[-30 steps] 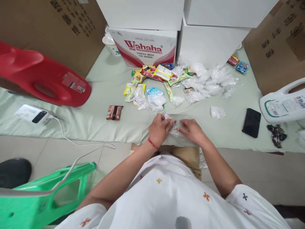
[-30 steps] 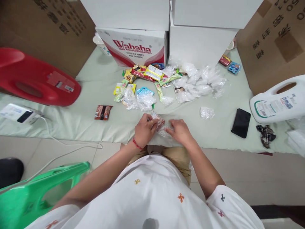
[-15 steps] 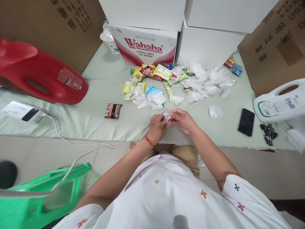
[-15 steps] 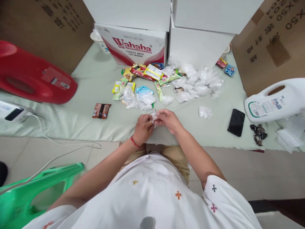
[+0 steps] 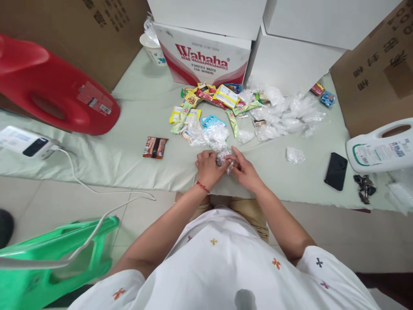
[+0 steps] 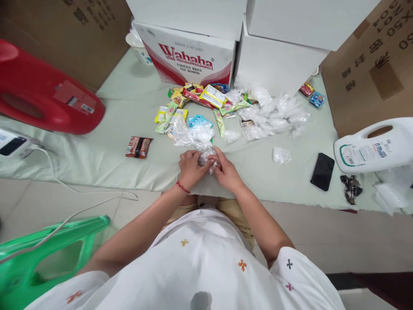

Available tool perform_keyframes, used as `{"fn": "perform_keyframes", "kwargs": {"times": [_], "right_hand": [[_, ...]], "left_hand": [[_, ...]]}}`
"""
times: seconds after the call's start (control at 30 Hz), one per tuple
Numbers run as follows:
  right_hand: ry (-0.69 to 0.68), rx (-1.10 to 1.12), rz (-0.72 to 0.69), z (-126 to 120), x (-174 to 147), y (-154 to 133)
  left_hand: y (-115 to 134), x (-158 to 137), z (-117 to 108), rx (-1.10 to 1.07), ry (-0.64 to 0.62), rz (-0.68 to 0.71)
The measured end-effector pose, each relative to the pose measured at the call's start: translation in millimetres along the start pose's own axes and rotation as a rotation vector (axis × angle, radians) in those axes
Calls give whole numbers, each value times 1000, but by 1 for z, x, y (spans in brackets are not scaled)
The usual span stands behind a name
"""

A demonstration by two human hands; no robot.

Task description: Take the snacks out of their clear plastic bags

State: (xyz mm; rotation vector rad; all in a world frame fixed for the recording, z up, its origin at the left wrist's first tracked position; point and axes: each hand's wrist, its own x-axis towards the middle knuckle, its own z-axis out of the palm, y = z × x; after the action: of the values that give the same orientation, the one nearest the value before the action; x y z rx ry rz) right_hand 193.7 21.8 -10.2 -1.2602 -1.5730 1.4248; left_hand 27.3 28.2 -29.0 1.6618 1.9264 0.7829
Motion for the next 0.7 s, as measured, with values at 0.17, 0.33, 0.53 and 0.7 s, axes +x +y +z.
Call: {"fn": "perform_keyframes", "kwargs": {"times": [0.17, 0.33, 0.53, 0.7], "right_hand": [[289, 419, 213, -17, -17, 1], [115, 702, 456, -22, -40, -7], [311, 800, 384, -32, -65, 2], [903, 494, 85, -134, -88, 22]], "left_hand": [[3, -4, -3, -108, -18, 138], [18, -28, 0, -66, 14, 512], [35, -31, 9, -188, -287, 1051], [16, -37, -2, -90, -233, 985]]}}
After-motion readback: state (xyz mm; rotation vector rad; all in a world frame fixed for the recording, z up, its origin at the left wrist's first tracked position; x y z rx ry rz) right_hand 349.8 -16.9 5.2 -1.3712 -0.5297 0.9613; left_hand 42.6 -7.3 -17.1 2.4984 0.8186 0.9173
